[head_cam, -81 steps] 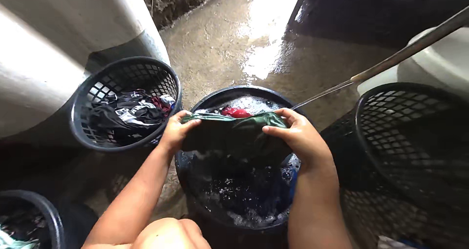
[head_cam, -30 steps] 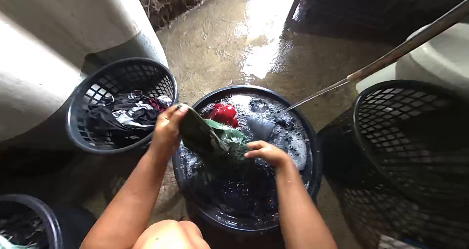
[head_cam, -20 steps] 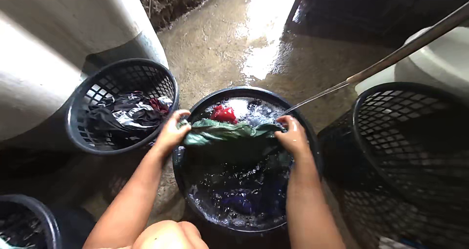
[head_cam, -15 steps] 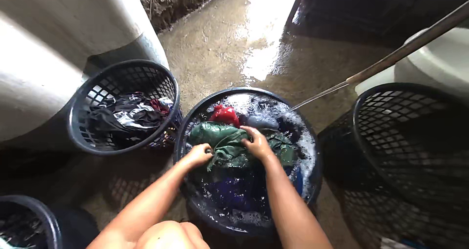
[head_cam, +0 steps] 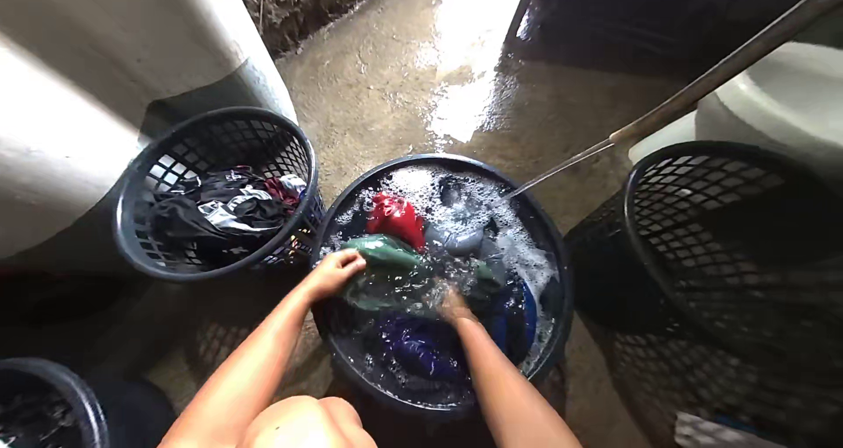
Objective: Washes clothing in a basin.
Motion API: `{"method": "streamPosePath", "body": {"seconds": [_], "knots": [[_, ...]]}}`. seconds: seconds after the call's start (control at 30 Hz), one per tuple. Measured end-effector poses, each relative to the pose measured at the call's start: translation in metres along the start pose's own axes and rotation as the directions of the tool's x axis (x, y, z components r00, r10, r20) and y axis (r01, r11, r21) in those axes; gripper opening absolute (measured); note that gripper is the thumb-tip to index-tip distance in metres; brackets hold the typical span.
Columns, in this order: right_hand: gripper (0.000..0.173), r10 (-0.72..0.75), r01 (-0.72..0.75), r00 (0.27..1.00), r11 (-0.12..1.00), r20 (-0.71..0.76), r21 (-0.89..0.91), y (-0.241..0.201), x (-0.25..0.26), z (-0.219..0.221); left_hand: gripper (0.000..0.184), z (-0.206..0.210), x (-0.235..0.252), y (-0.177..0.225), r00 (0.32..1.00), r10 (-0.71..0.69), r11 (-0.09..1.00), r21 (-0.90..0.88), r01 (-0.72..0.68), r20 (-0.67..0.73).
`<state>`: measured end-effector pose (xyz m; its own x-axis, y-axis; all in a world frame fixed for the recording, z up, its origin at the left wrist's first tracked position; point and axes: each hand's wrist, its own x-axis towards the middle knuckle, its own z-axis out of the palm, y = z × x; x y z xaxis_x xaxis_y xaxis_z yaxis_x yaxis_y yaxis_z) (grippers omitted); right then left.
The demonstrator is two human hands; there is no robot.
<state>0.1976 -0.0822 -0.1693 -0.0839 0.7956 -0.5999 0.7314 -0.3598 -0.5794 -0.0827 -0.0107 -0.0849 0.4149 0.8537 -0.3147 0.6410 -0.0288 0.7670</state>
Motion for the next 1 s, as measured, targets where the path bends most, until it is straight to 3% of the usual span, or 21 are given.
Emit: {"method": "streamPosePath", "body": {"seconds": [0.07,0.13,0.2,0.23,0.33,0.4,0.43,0.47,0.5,0.53,0.6,0.63,0.7,0.77,0.87,1.0], "knots": [[0.049,-0.191,0.191,0.981,0.981,0.032,0.019,-0.008,0.002,-0.019,0.019,-0.017,-0.006,0.020,0.980,0.143,0.958,-0.231,-0.173,-0.138],[0.029,-0.426,0.424,0.904,0.885,-0.032,0.192,-0.018,0.001,-0.051,0.016,-0.034,-0.015,0.047,0.929,0.271,0.897,-0.285,-0.338,-0.251],[0.024,-0.573,0.572,0.809,0.713,-0.132,0.406,-0.033,-0.013,-0.090,0.015,-0.053,-0.025,0.071,0.854,0.363,0.841,-0.263,-0.472,-0.372],[0.024,-0.641,0.642,0.742,0.595,-0.196,0.484,-0.039,-0.025,-0.111,0.013,-0.063,-0.030,0.080,0.812,0.396,0.819,-0.235,-0.523,-0.428],[0.015,-0.829,0.809,0.440,0.199,-0.344,0.553,-0.054,-0.059,-0.158,0.012,-0.084,-0.044,0.096,0.713,0.499,0.782,-0.098,-0.615,-0.492],[0.020,-0.866,0.828,0.298,0.026,-0.400,0.560,-0.063,-0.073,-0.171,0.022,-0.087,-0.046,0.099,0.719,0.568,0.781,-0.012,-0.624,-0.401],[0.021,-0.869,0.824,0.278,-0.003,-0.410,0.566,-0.066,-0.078,-0.174,0.030,-0.088,-0.044,0.098,0.738,0.589,0.787,0.028,-0.616,-0.328],[0.021,-0.868,0.837,0.301,0.042,-0.396,0.545,-0.067,-0.082,-0.176,0.035,-0.089,-0.041,0.095,0.763,0.593,0.800,0.079,-0.595,-0.256],[0.023,-0.855,0.870,0.368,0.179,-0.364,0.459,-0.066,-0.084,-0.177,0.039,-0.090,-0.036,0.090,0.794,0.574,0.818,0.179,-0.546,-0.200],[0.028,-0.816,0.871,0.479,0.397,-0.323,0.289,-0.066,-0.085,-0.177,0.042,-0.090,-0.033,0.085,0.835,0.528,0.827,0.316,-0.465,-0.154],[0.035,-0.613,0.611,0.763,0.787,-0.204,-0.084,-0.074,-0.082,-0.171,0.048,-0.082,-0.023,0.074,0.924,0.381,0.798,0.518,-0.307,-0.039],[0.030,-0.474,0.439,0.867,0.873,-0.156,-0.212,-0.078,-0.073,-0.163,0.045,-0.075,-0.018,0.072,0.967,0.255,0.794,0.567,-0.220,0.018],[0.028,-0.260,0.238,0.965,0.906,-0.016,-0.350,-0.075,-0.048,-0.140,0.043,-0.050,-0.007,0.072,0.994,-0.021,0.785,0.618,-0.049,0.105],[0.039,-0.099,0.143,0.987,0.892,0.123,-0.428,-0.073,-0.029,-0.107,0.045,-0.016,0.008,0.071,0.948,-0.215,0.748,0.664,0.004,0.236],[0.050,0.005,0.069,0.986,0.892,0.164,-0.446,-0.066,-0.007,-0.056,0.036,0.040,0.029,0.056,0.880,-0.377,0.678,0.733,0.050,0.288],[0.042,0.049,0.007,0.990,0.916,0.131,-0.401,-0.056,0.003,-0.025,0.028,0.077,0.029,0.039,0.859,-0.466,0.639,0.752,0.162,0.211]]}}
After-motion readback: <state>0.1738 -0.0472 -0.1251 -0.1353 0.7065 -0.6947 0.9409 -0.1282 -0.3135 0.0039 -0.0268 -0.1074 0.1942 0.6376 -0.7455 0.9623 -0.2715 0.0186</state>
